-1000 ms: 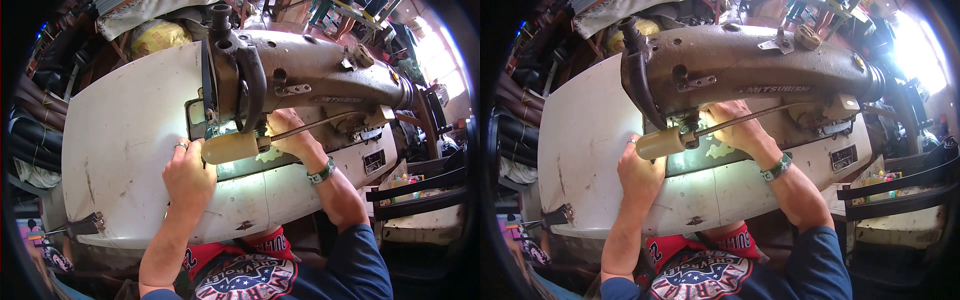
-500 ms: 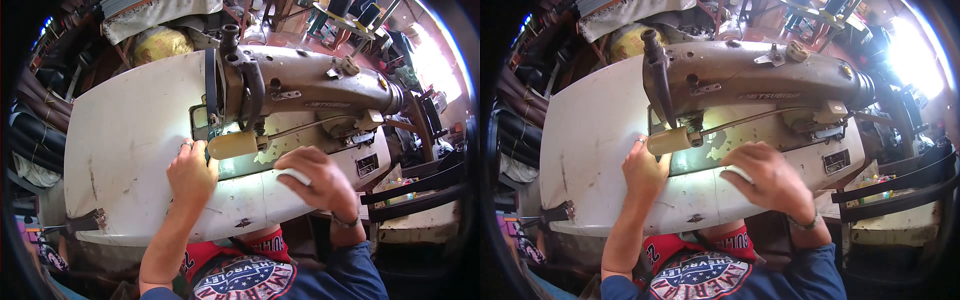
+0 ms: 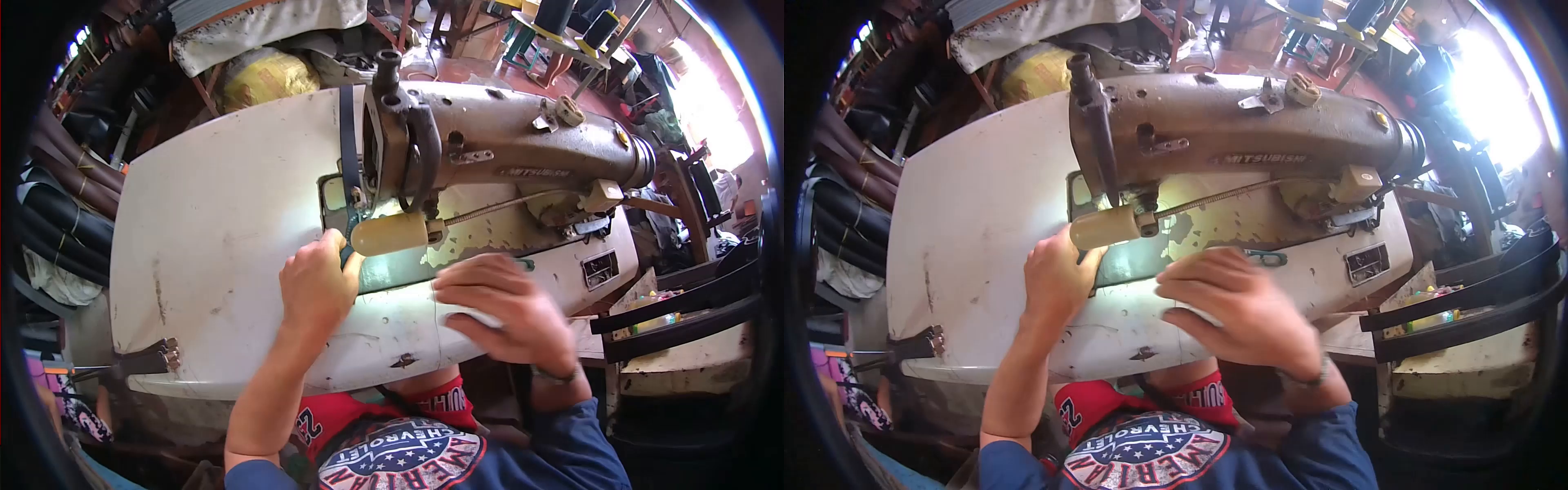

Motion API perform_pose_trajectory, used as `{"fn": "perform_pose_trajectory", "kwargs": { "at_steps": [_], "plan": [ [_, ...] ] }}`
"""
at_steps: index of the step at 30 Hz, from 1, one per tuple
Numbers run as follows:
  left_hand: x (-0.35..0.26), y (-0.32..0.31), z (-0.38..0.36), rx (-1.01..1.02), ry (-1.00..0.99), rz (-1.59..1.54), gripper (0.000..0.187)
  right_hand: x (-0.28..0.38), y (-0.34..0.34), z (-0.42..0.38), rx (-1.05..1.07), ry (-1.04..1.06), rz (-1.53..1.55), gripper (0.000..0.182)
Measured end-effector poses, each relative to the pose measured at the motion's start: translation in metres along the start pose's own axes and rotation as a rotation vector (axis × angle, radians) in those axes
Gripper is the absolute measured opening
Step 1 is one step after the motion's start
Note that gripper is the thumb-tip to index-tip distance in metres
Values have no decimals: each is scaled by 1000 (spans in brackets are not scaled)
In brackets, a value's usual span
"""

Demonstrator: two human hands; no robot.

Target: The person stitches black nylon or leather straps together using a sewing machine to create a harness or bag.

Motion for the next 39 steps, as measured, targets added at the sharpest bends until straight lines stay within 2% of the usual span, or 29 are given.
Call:
{"fn": "perform_pose_trajectory", "kwargs": {
  "at_steps": [3, 4, 5, 7, 8, 10, 11, 12, 13, 15, 16, 18, 19, 20, 22, 24, 25, 27, 31, 34, 35, 37, 39],
  "plan": [
    [1, 0, 0, 21, -15, -10, 28, 3, 84, -11, -226, -29, -117, 18],
    [1, 0, 0, 20, -11, -4, 28, -21, 110, -16, -425, -48, 431, 17],
    [1, 0, -1, 17, -7, 1, 28, -55, 147, -37, -484, -87, -491, 23],
    [0, 2, -1, 14, -7, 2, 28, -113, 209, -11, -477, -96, -606, 19],
    [-1, 2, -1, 12, -8, 0, 28, -117, 221, -1, -550, -334, -678, 23],
    [1, -1, -3, -44, -41, -4, 27, -193, 256, -11, -424, -391, -743, 26],
    [1, -2, -3, -73, -59, -4, 26, -193, 255, -2, -362, -419, -774, 27],
    [0, -2, -3, -59, -53, -1, 26, -187, 248, -12, -430, -836, -628, 31],
    [0, -1, -2, -44, -46, 2, 26, -186, 245, -14, -426, -900, -568, 32],
    [1, 0, -2, -26, -38, 3, 26, -200, 257, -33, -463, -799, -432, 32],
    [0, 0, -3, -23, -39, 2, 26, -210, 262, -47, -491, -658, -404, 33],
    [-1, 1, -3, -14, -29, 6, 26, -220, 259, -72, -498, -179, -671, 35],
    [-3, 2, -3, -7, -20, 13, 26, -223, 258, -79, -520, -45, -773, 35],
    [-4, 2, -3, -1, -9, 25, 25, -230, 261, -85, -569, -94, -687, 36],
    [-2, 0, -2, -14, -8, 12, 25, -254, 291, -80, -916, -645, 93, 38],
    [-2, -2, -2, -13, -16, 13, 25, -263, 306, -64, -584, -663, -776, 40],
    [-1, -2, -2, -18, -17, 15, 24, -259, 302, -64, -548, -708, -640, 40],
    [-1, -3, -2, -19, -17, 8, 23, -205, 259, -29, -466, -771, -370, 40],
    [-2, 0, -1, 23, 15, 10, 23, -270, 274, -79, -506, -678, 218, 38],
    [-3, -1, -1, 39, 24, 21, 23, -273, 243, -107, -653, 49, -877, 41],
    [-3, 0, -1, 36, 20, 26, 23, -219, 196, -84, -751, 62, -1119, 39],
    [0, -3, -2, -27, -43, 17, 23, -269, 206, -91, -1139, 14, -232, 37],
    [1, -4, -1, -55, -88, 24, 23, -249, 192, -89, -973, 35, -978, 31]
  ]
}}
Point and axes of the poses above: each hand's wrist, its own z-axis towards the middle knuckle, its own y-axis out of the back of the hand, x = y × z, the point moved 2 cm from there along z, towards the middle knuckle, and after that the axes turned 4 degrees about x, right-handed, at the moved point
